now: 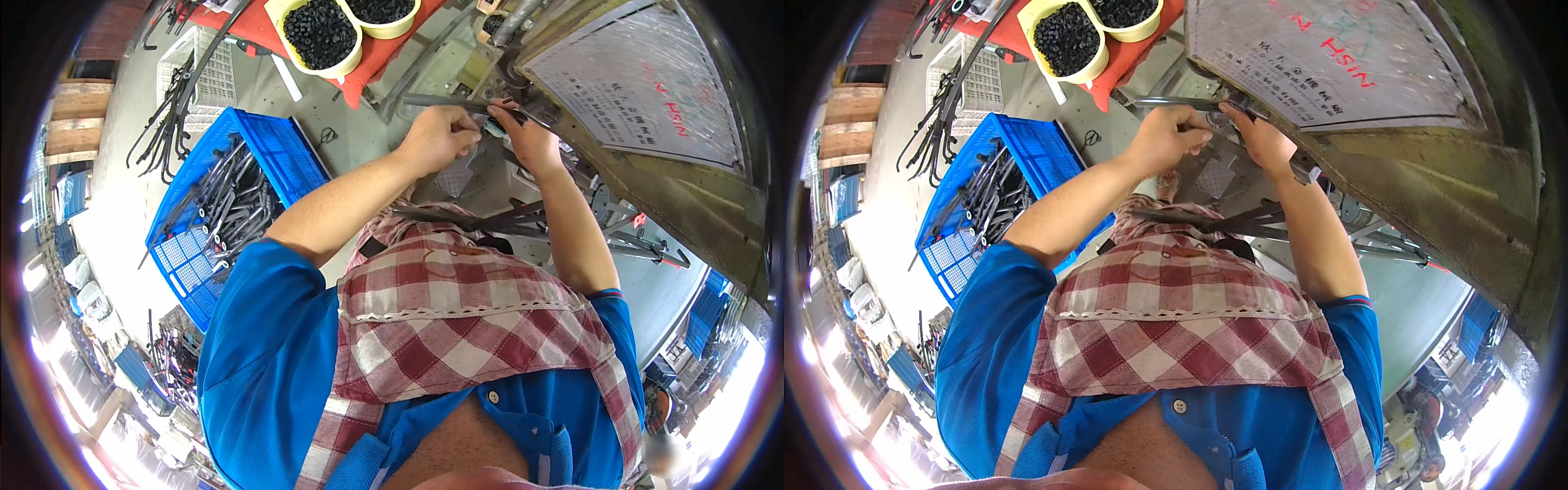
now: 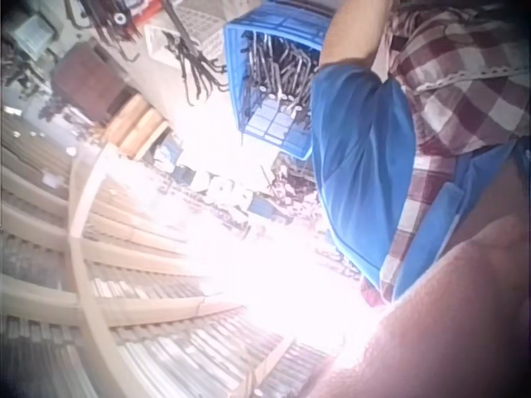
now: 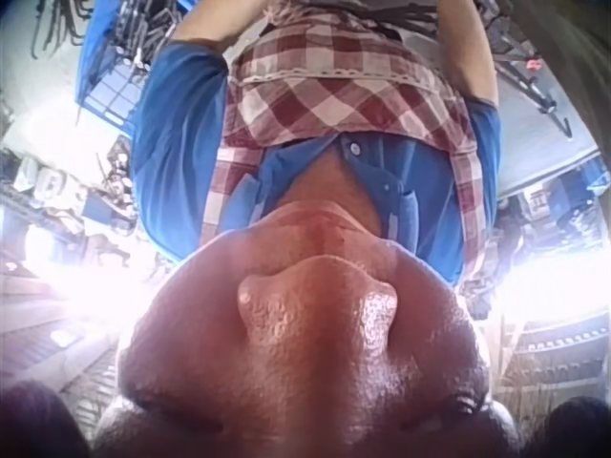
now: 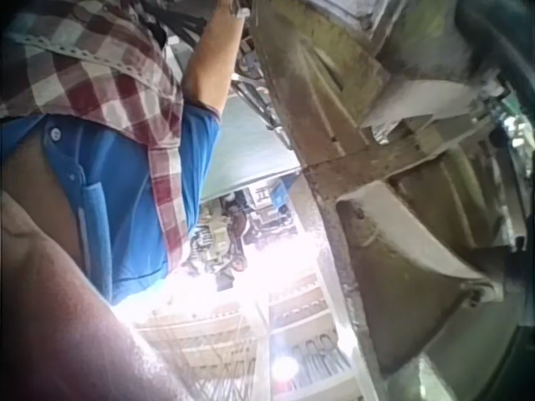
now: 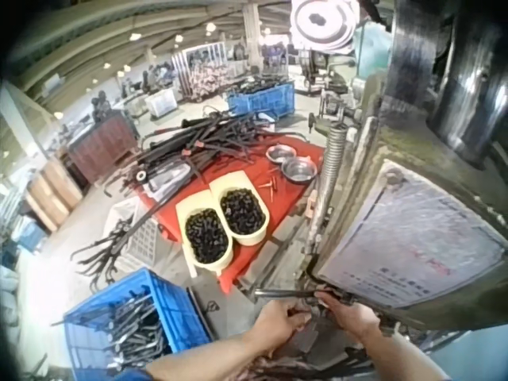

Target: The person repeatedly picks curved black hoses from a blue basket, inserts small black plastic fittings into the hose ends, and places the assembled units back into the basket. The process is continuous and repetitive, with the person handling one hose at a time.

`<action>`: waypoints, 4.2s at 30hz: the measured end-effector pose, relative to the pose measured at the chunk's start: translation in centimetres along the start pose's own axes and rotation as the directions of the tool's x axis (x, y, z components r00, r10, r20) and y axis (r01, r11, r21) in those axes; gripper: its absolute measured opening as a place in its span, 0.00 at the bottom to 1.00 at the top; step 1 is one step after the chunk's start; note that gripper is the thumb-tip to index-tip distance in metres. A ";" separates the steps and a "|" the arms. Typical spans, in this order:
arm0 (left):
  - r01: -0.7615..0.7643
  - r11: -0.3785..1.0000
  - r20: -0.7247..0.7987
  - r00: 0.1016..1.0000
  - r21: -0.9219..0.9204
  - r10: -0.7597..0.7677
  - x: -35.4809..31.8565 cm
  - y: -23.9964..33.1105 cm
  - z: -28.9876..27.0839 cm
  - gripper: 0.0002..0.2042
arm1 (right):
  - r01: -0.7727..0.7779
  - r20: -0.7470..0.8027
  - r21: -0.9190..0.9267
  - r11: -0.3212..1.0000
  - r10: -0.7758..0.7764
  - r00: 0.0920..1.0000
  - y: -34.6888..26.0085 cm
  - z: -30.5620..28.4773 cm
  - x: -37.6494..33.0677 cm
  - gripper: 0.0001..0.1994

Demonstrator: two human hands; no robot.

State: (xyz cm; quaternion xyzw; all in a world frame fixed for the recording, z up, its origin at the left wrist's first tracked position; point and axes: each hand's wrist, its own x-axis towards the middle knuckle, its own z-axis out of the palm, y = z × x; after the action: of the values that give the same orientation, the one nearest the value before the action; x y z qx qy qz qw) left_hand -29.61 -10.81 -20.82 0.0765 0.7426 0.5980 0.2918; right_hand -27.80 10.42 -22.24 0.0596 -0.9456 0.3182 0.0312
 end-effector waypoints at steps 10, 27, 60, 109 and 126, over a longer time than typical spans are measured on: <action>-0.147 0.965 -0.014 0.988 0.217 0.154 5.2 3.6 -0.3 0.07 | 0.076 0.107 -0.260 0.963 -0.049 0.993 -0.8 -5.0 0.5 0.15; -0.256 0.687 0.020 0.943 0.680 0.331 3.9 2.9 1.0 0.18 | 0.003 0.325 -0.638 0.770 0.266 0.908 3.4 -7.8 -16.8 0.25; 0.076 0.993 0.315 0.948 -0.094 -0.043 6.6 -4.5 7.8 0.30 | -0.101 0.450 -0.612 0.785 0.450 0.771 -6.2 -5.9 -18.4 0.30; 0.295 0.937 -0.130 0.938 -0.186 -0.321 -11.4 -11.0 -4.7 0.13 | 0.063 0.014 -0.476 0.877 -0.064 0.998 17.3 -2.6 11.9 0.12; 0.351 0.915 -0.229 0.892 -0.198 -0.391 -14.5 -10.8 -12.0 0.13 | -0.306 0.311 -0.253 0.918 0.377 0.873 22.6 -7.6 14.0 0.18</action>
State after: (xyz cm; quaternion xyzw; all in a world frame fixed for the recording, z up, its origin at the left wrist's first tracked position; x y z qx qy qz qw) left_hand -21.47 -30.56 -24.57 -0.1695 0.7282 0.5904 0.3042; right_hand -44.52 31.54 -28.35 -0.0563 -0.9577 0.2083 -0.1902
